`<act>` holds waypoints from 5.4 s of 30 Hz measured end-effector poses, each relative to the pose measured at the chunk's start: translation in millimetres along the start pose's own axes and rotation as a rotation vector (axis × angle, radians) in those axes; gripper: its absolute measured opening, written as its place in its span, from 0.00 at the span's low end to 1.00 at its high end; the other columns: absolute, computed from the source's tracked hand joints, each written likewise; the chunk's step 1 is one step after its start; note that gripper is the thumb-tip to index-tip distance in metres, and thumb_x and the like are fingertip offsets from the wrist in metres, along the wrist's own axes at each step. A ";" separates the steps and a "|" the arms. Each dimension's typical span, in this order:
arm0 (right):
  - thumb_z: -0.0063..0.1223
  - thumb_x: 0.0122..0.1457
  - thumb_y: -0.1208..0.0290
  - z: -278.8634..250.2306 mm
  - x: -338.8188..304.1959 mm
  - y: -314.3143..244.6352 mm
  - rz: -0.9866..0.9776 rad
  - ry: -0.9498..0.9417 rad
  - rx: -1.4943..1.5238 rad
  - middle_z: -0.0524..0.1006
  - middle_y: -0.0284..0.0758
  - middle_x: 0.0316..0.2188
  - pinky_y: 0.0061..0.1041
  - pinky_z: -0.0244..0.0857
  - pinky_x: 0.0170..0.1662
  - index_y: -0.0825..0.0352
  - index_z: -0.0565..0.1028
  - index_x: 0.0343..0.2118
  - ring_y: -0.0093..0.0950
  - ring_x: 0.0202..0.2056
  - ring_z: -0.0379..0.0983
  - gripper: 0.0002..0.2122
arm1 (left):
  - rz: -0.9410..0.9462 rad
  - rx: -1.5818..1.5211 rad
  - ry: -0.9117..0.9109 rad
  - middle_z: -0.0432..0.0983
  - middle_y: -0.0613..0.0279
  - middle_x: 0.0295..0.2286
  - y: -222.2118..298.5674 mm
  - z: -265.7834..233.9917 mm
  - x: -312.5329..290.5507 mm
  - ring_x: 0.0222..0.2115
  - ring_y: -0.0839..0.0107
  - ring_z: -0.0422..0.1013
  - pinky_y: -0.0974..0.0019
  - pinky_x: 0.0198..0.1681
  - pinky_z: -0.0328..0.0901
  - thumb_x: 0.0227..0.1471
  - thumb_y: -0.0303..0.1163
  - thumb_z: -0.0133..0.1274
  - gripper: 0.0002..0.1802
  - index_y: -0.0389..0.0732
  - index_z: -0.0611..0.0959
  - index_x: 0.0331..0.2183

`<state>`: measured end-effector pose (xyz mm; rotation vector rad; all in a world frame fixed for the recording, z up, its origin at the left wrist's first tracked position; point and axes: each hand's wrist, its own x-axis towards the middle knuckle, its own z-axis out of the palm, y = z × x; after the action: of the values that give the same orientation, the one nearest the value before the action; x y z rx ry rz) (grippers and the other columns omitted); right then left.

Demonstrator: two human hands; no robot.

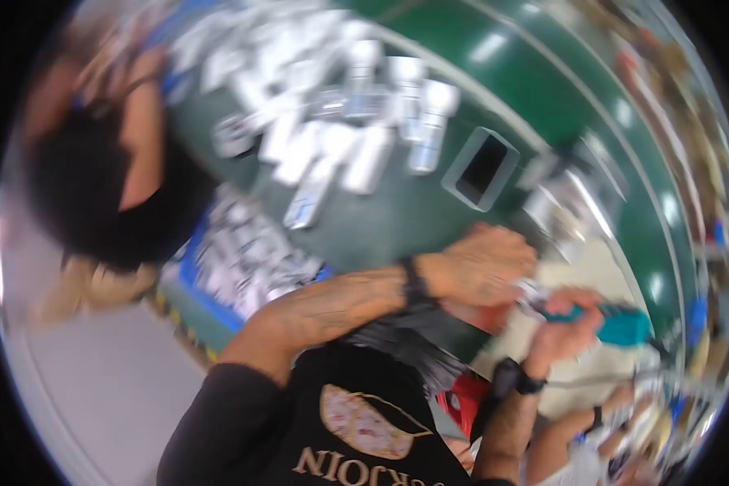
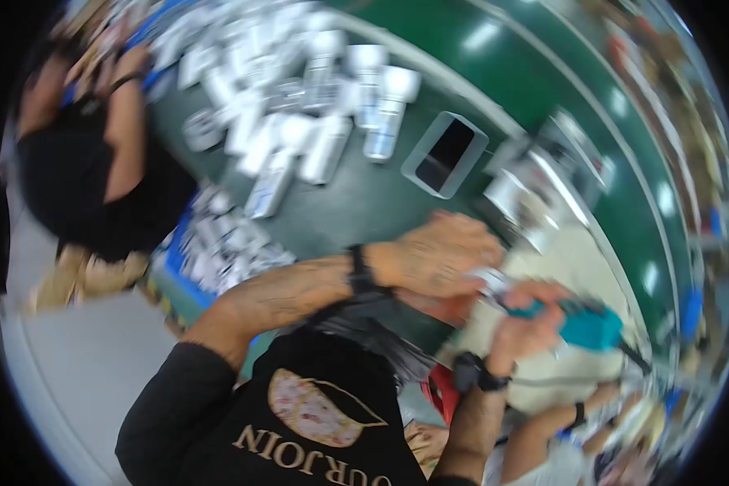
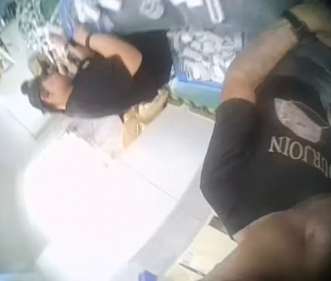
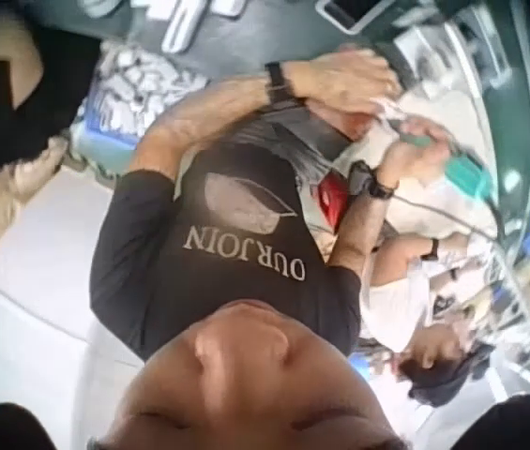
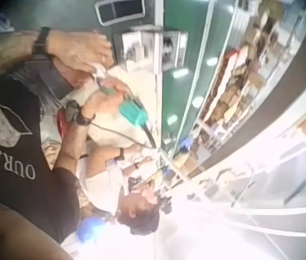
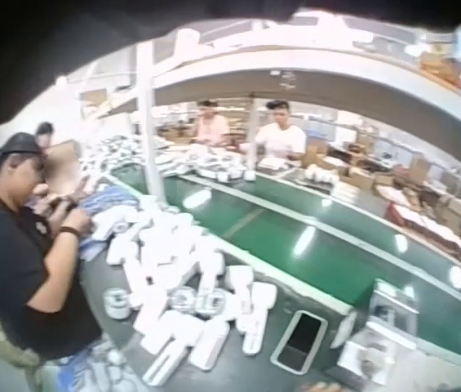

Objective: The person picks up a white plastic fan component, uses a power screwdriver to fasten a screw into it, and then fits a blue battery cover into the handle. They then place the assembled fan onto a conveyor belt and reach for another component from a pile.

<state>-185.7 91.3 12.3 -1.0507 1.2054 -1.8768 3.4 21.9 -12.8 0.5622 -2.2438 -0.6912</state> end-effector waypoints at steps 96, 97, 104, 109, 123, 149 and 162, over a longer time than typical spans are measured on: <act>0.53 0.56 0.37 24.0 -10.8 -42.6 -0.083 -0.092 0.033 0.65 0.32 0.17 0.26 0.59 0.22 0.71 0.68 0.40 0.25 0.17 0.63 0.33 | -0.113 0.095 0.044 0.74 0.63 0.35 49.5 25.0 -6.5 0.37 0.59 0.72 0.58 0.38 0.69 0.46 0.38 0.64 0.16 0.44 0.80 0.37; 0.53 0.56 0.37 23.1 -10.8 -42.9 -0.082 -0.091 0.033 0.65 0.32 0.17 0.26 0.59 0.22 0.71 0.68 0.40 0.25 0.17 0.63 0.33 | -0.114 0.096 0.043 0.74 0.63 0.35 50.4 24.3 -5.8 0.37 0.59 0.72 0.58 0.38 0.69 0.46 0.38 0.64 0.16 0.44 0.80 0.37; 0.52 0.55 0.36 24.6 -11.6 -44.2 -0.090 -0.108 0.014 0.64 0.32 0.16 0.26 0.59 0.21 0.73 0.68 0.39 0.25 0.17 0.63 0.34 | -0.105 0.090 0.057 0.74 0.63 0.35 51.1 26.2 -5.7 0.36 0.60 0.73 0.59 0.37 0.69 0.45 0.37 0.64 0.16 0.44 0.80 0.37; 0.52 0.55 0.35 22.9 -13.1 -44.0 -0.086 -0.096 0.019 0.64 0.32 0.15 0.26 0.59 0.21 0.72 0.67 0.39 0.24 0.17 0.63 0.35 | -0.092 0.090 0.049 0.75 0.63 0.35 50.0 26.8 -4.4 0.36 0.60 0.73 0.59 0.37 0.69 0.44 0.37 0.65 0.17 0.44 0.80 0.37; 0.51 0.54 0.34 29.3 -13.3 -43.7 -0.096 -0.095 -0.003 0.64 0.31 0.15 0.25 0.57 0.20 0.72 0.67 0.38 0.24 0.16 0.61 0.35 | -0.103 0.089 0.061 0.75 0.64 0.34 49.6 25.6 -4.8 0.35 0.61 0.73 0.60 0.36 0.69 0.45 0.39 0.65 0.15 0.45 0.81 0.36; 0.50 0.55 0.34 24.5 -12.2 -42.2 -0.096 -0.122 -0.025 0.64 0.31 0.15 0.26 0.59 0.21 0.73 0.66 0.40 0.25 0.16 0.62 0.36 | -0.150 0.063 0.025 0.74 0.59 0.33 53.1 23.9 -4.7 0.36 0.59 0.72 0.58 0.37 0.68 0.45 0.36 0.64 0.16 0.40 0.78 0.34; 0.63 0.52 0.43 10.9 -14.5 -35.7 -0.031 -0.181 0.213 0.71 0.35 0.20 0.25 0.64 0.26 0.75 0.69 0.43 0.26 0.23 0.70 0.34 | -0.099 -0.042 -0.045 0.73 0.53 0.33 49.3 18.9 -1.7 0.37 0.53 0.71 0.56 0.41 0.67 0.45 0.36 0.63 0.16 0.36 0.78 0.34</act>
<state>-173.2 111.9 44.2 -1.0997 0.8708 -1.8427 -18.6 66.3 5.4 0.6462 -2.2493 -0.8057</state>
